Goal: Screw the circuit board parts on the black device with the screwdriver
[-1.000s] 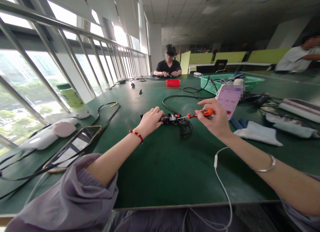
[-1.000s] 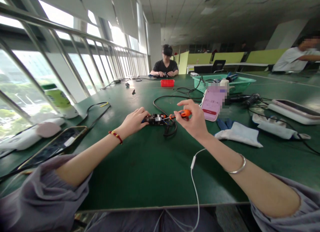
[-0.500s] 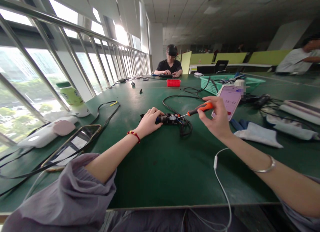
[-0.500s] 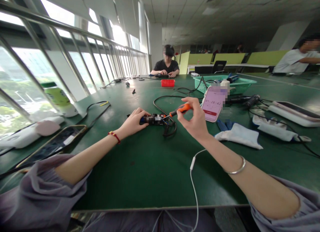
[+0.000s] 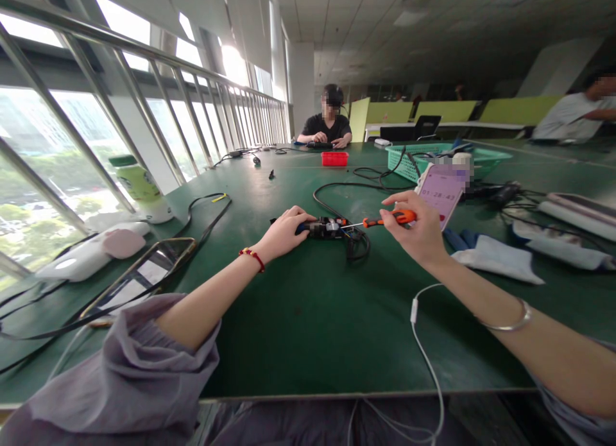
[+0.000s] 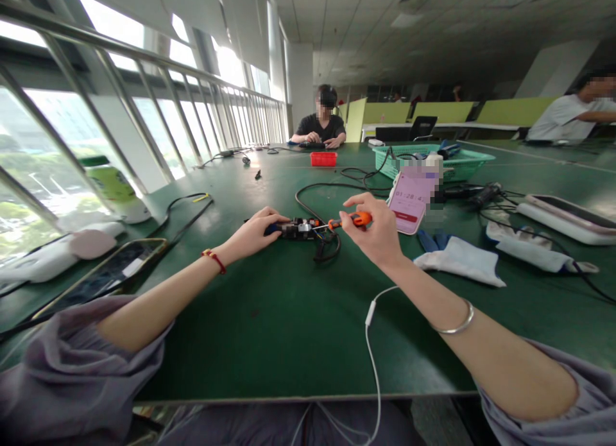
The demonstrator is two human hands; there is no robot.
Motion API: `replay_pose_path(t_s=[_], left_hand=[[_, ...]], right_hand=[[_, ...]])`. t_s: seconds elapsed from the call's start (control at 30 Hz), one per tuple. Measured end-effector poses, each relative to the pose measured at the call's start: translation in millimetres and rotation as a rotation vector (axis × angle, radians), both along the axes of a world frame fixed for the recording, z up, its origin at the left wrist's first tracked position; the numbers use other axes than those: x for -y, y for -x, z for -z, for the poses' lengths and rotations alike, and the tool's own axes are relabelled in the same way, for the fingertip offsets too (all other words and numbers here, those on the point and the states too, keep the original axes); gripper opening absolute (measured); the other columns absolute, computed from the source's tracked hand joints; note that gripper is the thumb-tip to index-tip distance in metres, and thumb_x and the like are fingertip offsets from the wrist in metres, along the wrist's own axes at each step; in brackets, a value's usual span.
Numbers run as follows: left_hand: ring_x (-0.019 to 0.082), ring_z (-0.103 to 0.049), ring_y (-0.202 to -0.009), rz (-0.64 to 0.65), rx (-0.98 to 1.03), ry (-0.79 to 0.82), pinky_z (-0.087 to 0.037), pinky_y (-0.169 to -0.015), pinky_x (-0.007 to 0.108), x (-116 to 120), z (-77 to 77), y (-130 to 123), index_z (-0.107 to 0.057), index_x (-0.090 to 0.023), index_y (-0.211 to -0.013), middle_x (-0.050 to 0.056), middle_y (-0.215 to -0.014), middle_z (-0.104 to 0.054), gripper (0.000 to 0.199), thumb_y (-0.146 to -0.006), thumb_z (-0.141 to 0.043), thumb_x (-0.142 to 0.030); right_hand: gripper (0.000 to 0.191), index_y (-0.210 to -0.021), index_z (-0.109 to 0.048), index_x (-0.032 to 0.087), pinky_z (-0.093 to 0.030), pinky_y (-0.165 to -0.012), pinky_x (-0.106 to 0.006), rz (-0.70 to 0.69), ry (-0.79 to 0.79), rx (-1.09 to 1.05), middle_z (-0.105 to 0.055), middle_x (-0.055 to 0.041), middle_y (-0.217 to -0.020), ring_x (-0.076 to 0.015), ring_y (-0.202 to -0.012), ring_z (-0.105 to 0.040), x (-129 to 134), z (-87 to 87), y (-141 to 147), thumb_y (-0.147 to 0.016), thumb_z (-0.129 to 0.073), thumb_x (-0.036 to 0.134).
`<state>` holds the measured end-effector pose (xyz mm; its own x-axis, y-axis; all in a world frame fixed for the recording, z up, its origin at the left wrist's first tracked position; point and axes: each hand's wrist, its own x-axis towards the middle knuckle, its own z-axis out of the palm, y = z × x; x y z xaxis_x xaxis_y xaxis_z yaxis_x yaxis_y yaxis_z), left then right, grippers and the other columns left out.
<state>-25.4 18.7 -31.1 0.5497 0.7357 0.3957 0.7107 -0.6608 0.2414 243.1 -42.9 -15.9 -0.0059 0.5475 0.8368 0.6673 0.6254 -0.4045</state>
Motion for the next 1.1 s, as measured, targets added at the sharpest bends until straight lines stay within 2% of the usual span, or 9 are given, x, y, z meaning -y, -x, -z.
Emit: replay_pose_path(t_s=[0.17, 0.33, 0.4, 0.53, 0.63, 0.73, 0.87, 1.03, 1.1], left_hand=[[0.023, -0.054, -0.103, -0.025, -0.021, -0.014, -0.046, -0.093, 0.038, 0, -0.1, -1, -0.061, -0.021, -0.112, 0.006, -0.110, -0.054, 0.033, -0.080, -0.055, -0.023], [0.024, -0.054, -0.102, -0.080, -0.049, -0.046, -0.047, -0.091, 0.038, 2, 0.1, -6, -0.060, -0.021, -0.108, 0.006, -0.109, -0.054, 0.030, -0.078, -0.057, -0.019], [0.024, -0.054, -0.102, -0.112, -0.064, -0.062, -0.048, -0.089, 0.039, 4, 0.2, -9, -0.060, -0.020, -0.106, 0.006, -0.108, -0.054, 0.029, -0.077, -0.057, -0.018], [0.025, -0.054, -0.102, -0.149, -0.083, -0.072, -0.049, -0.086, 0.039, 8, -0.3, -12, -0.059, -0.019, -0.103, 0.007, -0.108, -0.054, 0.026, -0.077, -0.057, -0.018], [0.025, -0.053, -0.101, -0.161, -0.089, -0.077, -0.049, -0.085, 0.039, 9, -1.0, -13, -0.059, -0.020, -0.103, 0.006, -0.107, -0.054, 0.025, -0.077, -0.058, -0.019], [0.026, -0.053, -0.101, -0.167, -0.098, -0.080, -0.049, -0.085, 0.039, 9, -1.3, -13, -0.058, -0.020, -0.103, 0.007, -0.108, -0.054, 0.026, -0.077, -0.059, -0.019], [0.025, -0.053, -0.101, -0.150, -0.101, -0.086, -0.048, -0.087, 0.039, 8, 0.0, -11, -0.057, -0.019, -0.103, 0.007, -0.108, -0.053, 0.026, -0.078, -0.060, -0.019], [0.025, -0.051, -0.101, -0.115, -0.127, -0.137, -0.047, -0.089, 0.040, 8, 4.1, -9, -0.055, -0.018, -0.106, 0.008, -0.110, -0.052, 0.027, -0.080, -0.059, -0.022], [0.025, -0.051, -0.101, -0.112, -0.137, -0.153, -0.046, -0.089, 0.040, 8, 5.3, -9, -0.054, -0.018, -0.107, 0.008, -0.111, -0.052, 0.028, -0.080, -0.060, -0.023]], right_hand=[[0.019, -0.091, -0.056, 0.022, -0.042, -0.063, -0.030, 0.007, -0.015, -0.018, -0.054, 0.0027, -0.065, -0.0145, -0.062, -0.052, 3, -1.6, 2, -0.075, -0.062, 0.027], [0.018, -0.093, -0.052, 0.023, -0.042, -0.056, -0.028, -0.030, -0.011, -0.017, -0.046, 0.0065, -0.055, -0.0123, -0.051, -0.048, 4, -2.6, 4, -0.077, -0.061, 0.028], [0.019, -0.092, -0.052, 0.023, -0.044, -0.058, -0.029, -0.038, -0.038, -0.022, -0.048, 0.0054, -0.058, -0.0131, -0.055, -0.051, 4, -2.2, 5, -0.077, -0.062, 0.026], [0.028, -0.099, -0.051, 0.023, -0.048, -0.069, -0.032, -0.076, -0.143, -0.058, -0.055, -0.0006, -0.079, -0.0156, -0.070, -0.058, 2, -0.5, 6, -0.074, -0.062, 0.019], [0.020, -0.093, -0.054, 0.023, -0.047, -0.068, -0.033, -0.035, -0.093, -0.034, -0.054, 0.0007, -0.073, -0.0150, -0.064, -0.055, 1, 0.3, 5, -0.075, -0.062, 0.023], [0.015, -0.088, -0.055, 0.023, -0.046, -0.066, -0.034, -0.011, -0.056, -0.012, -0.054, 0.0022, -0.067, -0.0141, -0.059, -0.052, 0, 0.8, 4, -0.076, -0.062, 0.027], [0.030, -0.101, -0.052, 0.022, -0.049, -0.073, -0.035, -0.086, -0.147, -0.063, -0.058, -0.0019, -0.085, -0.0169, -0.075, -0.058, 0, 1.3, 4, -0.073, -0.063, 0.022], [0.016, -0.089, -0.055, 0.023, -0.047, -0.070, -0.035, -0.018, -0.054, -0.015, -0.054, 0.0022, -0.066, -0.0163, -0.066, -0.055, -1, 2.4, 4, -0.076, -0.063, 0.028], [0.025, -0.097, -0.053, 0.023, -0.048, -0.073, -0.035, -0.059, -0.086, -0.053, -0.057, 0.0006, -0.075, -0.0167, -0.072, -0.057, -2, 2.9, 4, -0.075, -0.064, 0.025]])
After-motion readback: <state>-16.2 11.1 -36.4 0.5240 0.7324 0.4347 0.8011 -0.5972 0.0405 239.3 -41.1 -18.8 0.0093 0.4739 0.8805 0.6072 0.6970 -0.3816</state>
